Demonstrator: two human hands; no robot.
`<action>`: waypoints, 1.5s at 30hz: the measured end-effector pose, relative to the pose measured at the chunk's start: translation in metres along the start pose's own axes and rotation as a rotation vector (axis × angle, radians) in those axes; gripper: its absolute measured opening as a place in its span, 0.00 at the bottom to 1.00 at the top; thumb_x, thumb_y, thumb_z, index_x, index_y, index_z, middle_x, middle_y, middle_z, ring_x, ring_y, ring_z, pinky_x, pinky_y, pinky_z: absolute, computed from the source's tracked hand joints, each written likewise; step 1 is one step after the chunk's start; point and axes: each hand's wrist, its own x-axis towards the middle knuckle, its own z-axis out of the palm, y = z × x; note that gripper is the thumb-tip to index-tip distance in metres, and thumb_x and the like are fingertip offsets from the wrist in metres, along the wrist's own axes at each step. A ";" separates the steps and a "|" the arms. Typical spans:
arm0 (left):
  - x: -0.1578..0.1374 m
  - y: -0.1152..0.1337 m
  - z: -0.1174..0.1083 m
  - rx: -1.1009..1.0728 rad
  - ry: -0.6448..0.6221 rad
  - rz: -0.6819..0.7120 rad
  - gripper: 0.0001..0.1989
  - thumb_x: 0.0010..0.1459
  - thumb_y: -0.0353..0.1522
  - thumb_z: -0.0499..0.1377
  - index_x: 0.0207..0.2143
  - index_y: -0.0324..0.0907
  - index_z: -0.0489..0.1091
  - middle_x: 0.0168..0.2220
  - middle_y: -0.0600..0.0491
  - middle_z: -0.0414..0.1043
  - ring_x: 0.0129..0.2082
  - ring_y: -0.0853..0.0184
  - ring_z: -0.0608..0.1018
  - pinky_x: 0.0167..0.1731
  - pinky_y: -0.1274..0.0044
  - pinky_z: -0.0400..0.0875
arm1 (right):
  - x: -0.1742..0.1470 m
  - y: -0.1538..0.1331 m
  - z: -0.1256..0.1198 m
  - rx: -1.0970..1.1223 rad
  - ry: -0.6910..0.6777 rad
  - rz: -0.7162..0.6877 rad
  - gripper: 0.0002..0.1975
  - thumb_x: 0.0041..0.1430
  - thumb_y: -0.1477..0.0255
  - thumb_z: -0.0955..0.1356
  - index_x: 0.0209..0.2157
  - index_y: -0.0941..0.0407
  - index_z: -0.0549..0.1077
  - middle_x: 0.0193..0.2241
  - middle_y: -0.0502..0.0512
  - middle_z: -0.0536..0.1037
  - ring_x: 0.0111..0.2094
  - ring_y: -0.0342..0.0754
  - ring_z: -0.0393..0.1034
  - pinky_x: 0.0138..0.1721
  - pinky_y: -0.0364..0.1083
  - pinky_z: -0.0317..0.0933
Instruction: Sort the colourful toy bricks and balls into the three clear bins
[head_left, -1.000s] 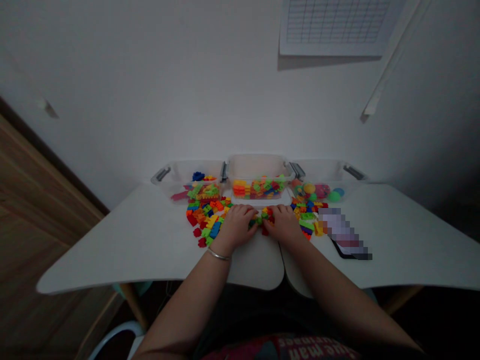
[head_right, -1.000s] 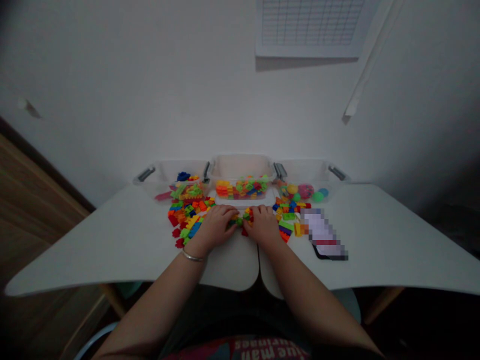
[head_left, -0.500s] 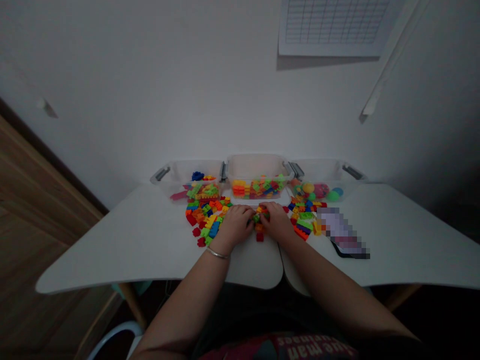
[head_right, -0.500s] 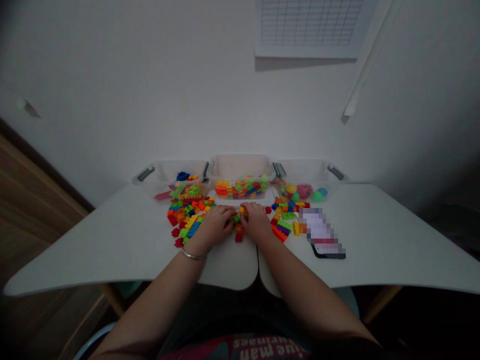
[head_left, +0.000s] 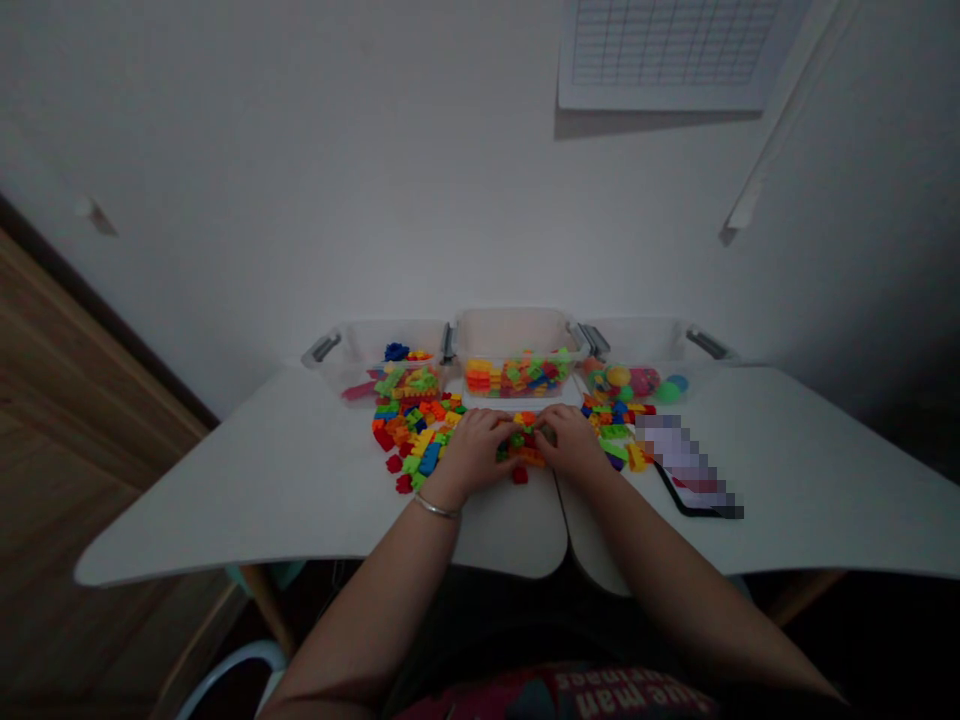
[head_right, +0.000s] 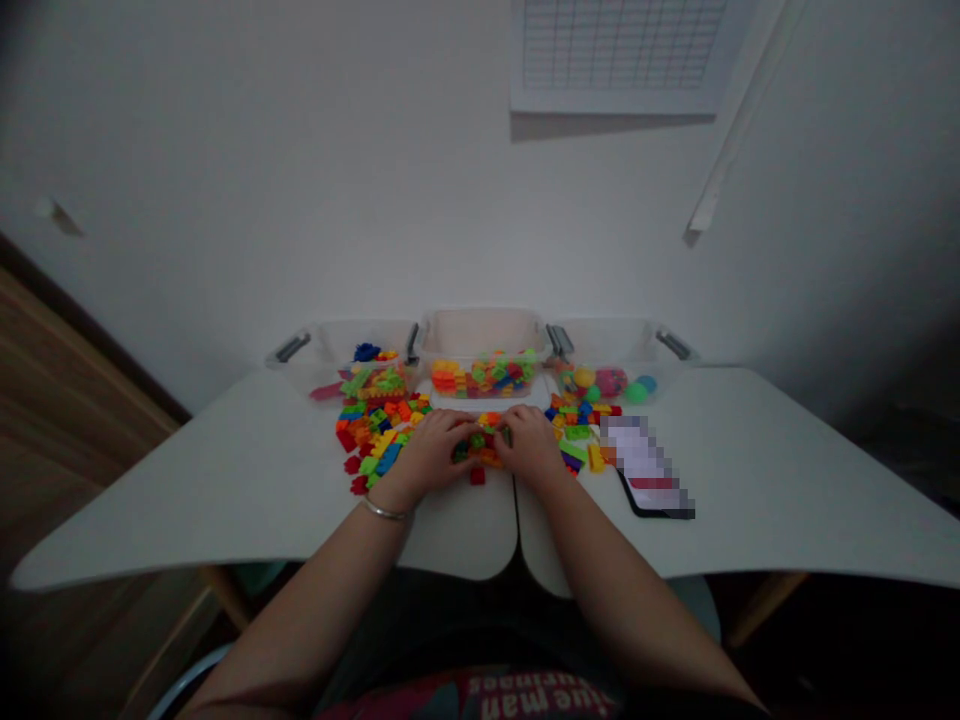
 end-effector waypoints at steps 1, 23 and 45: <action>0.000 0.000 0.000 0.008 0.002 -0.010 0.20 0.53 0.36 0.64 0.49 0.45 0.70 0.51 0.49 0.71 0.52 0.58 0.70 0.54 0.64 0.62 | 0.000 0.000 0.000 -0.013 -0.025 -0.016 0.05 0.57 0.71 0.66 0.33 0.56 0.73 0.38 0.58 0.75 0.43 0.52 0.66 0.47 0.50 0.59; 0.004 0.005 -0.007 0.037 -0.048 -0.123 0.07 0.52 0.30 0.60 0.36 0.44 0.69 0.37 0.50 0.73 0.42 0.60 0.72 0.47 0.67 0.67 | 0.002 -0.010 0.002 -0.171 -0.019 -0.017 0.07 0.59 0.66 0.68 0.30 0.55 0.71 0.32 0.56 0.74 0.38 0.52 0.65 0.40 0.49 0.56; 0.003 0.000 0.003 0.056 -0.064 0.065 0.18 0.55 0.29 0.59 0.48 0.52 0.73 0.51 0.51 0.70 0.50 0.59 0.70 0.53 0.63 0.64 | 0.002 -0.011 -0.004 -0.153 0.029 0.201 0.09 0.60 0.66 0.66 0.37 0.56 0.75 0.34 0.58 0.79 0.38 0.53 0.69 0.40 0.49 0.55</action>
